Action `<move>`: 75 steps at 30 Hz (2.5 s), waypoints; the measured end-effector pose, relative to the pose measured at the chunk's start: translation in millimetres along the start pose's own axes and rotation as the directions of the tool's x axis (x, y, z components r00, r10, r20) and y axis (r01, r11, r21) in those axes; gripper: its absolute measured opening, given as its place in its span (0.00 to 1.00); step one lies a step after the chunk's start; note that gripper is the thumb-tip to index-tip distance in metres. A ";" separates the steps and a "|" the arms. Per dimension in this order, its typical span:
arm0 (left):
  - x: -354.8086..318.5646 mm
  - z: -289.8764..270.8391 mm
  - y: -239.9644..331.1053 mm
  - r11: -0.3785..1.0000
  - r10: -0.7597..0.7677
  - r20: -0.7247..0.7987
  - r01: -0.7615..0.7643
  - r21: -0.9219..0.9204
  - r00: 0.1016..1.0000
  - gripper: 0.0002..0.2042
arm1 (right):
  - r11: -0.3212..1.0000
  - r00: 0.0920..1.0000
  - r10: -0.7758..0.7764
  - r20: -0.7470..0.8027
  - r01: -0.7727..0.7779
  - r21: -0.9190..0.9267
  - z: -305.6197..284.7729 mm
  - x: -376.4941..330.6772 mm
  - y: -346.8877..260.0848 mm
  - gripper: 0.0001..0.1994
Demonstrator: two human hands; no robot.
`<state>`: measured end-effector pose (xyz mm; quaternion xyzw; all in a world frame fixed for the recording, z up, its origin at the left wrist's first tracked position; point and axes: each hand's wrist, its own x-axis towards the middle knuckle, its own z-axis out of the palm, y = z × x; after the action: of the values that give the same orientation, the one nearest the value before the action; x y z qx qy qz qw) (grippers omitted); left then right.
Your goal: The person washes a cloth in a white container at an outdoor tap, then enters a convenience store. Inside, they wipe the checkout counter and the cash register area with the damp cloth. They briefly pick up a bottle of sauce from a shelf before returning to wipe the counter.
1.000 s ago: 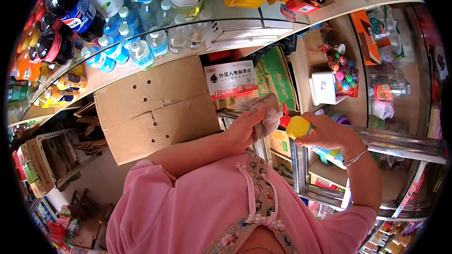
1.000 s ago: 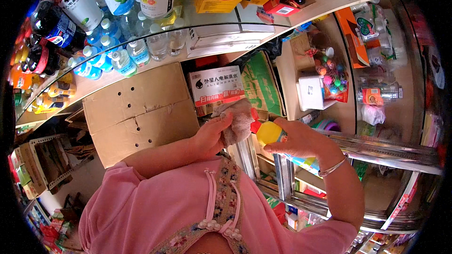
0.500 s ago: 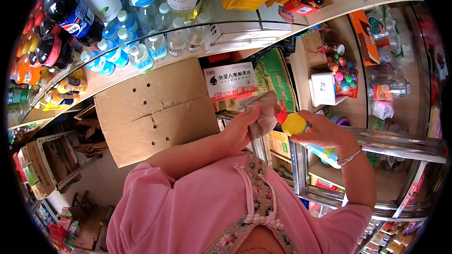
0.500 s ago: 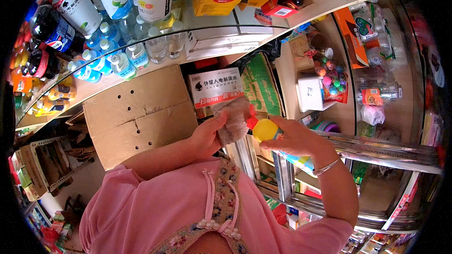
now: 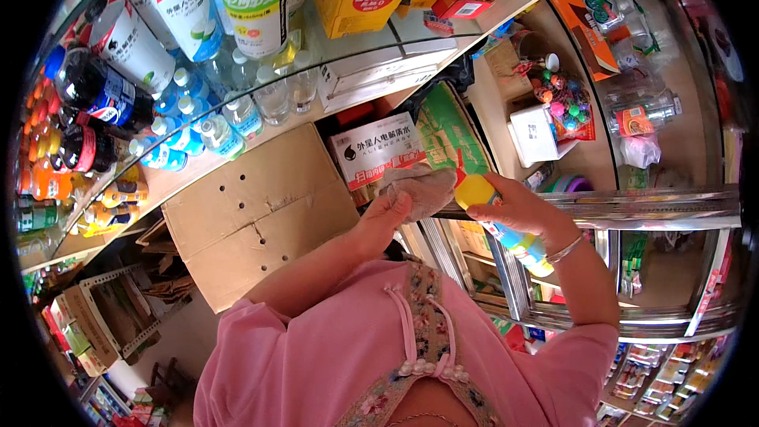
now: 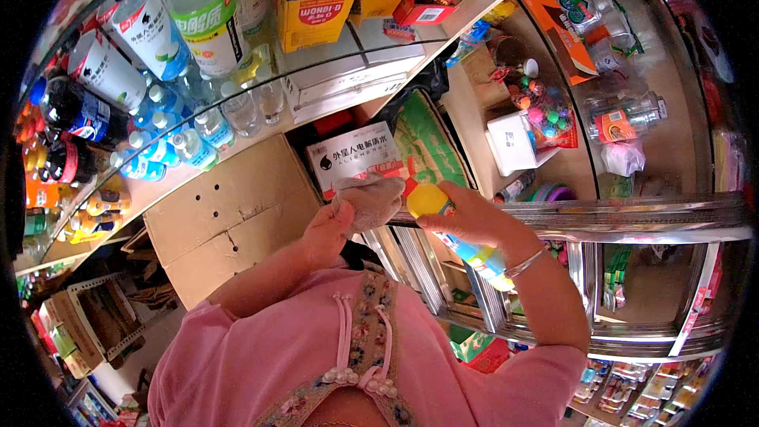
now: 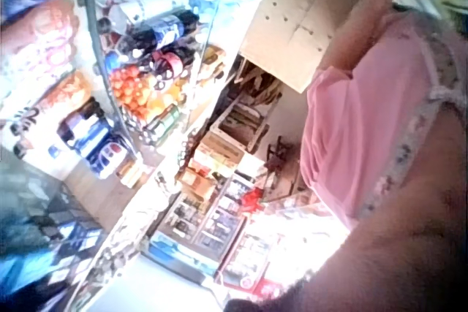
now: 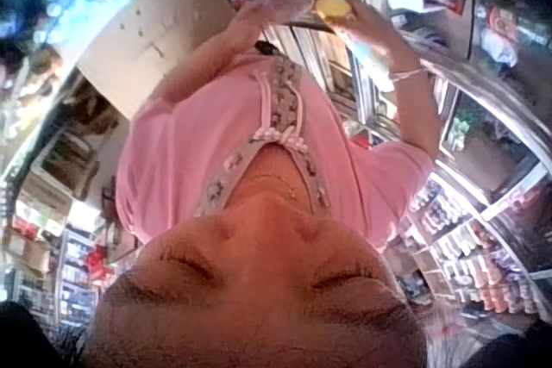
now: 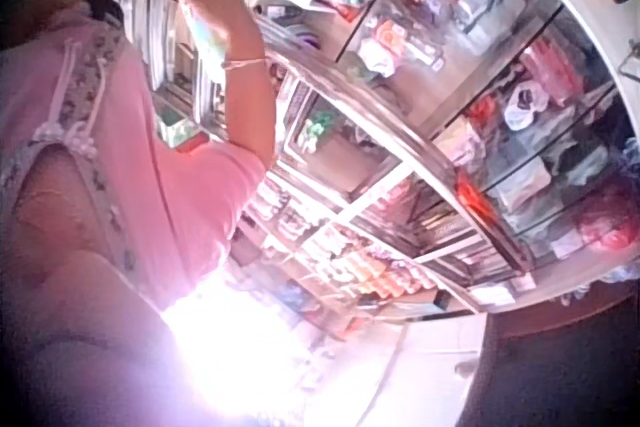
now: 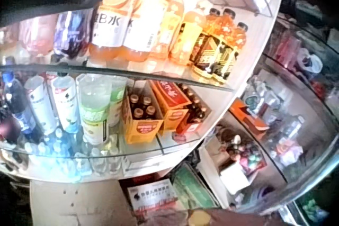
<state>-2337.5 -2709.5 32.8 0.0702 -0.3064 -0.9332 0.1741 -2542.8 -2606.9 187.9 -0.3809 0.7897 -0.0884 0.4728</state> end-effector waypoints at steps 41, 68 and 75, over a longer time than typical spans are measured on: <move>82.4 26.2 22.4 0.965 0.225 -0.514 -0.261 0.002 0.828 0.32 | 0.443 0.169 -0.219 -0.961 0.895 0.056 -201.3 241.7 91.0 0.22; 95.7 21.0 -2.8 0.964 0.174 -0.723 -0.267 -0.015 0.668 0.30 | -0.267 0.229 0.511 -0.829 0.959 0.100 -391.4 365.1 196.3 0.12; 104.1 26.3 -4.3 0.980 0.131 -0.701 -0.200 -0.016 0.701 0.33 | 0.579 -0.136 0.300 -0.944 0.813 0.067 -432.4 429.9 189.9 0.13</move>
<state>-2441.7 -2730.2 48.8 0.3800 -0.1806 -0.8315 0.3626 -3106.1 -2865.0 33.3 -0.1456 0.6287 -0.7408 -0.1862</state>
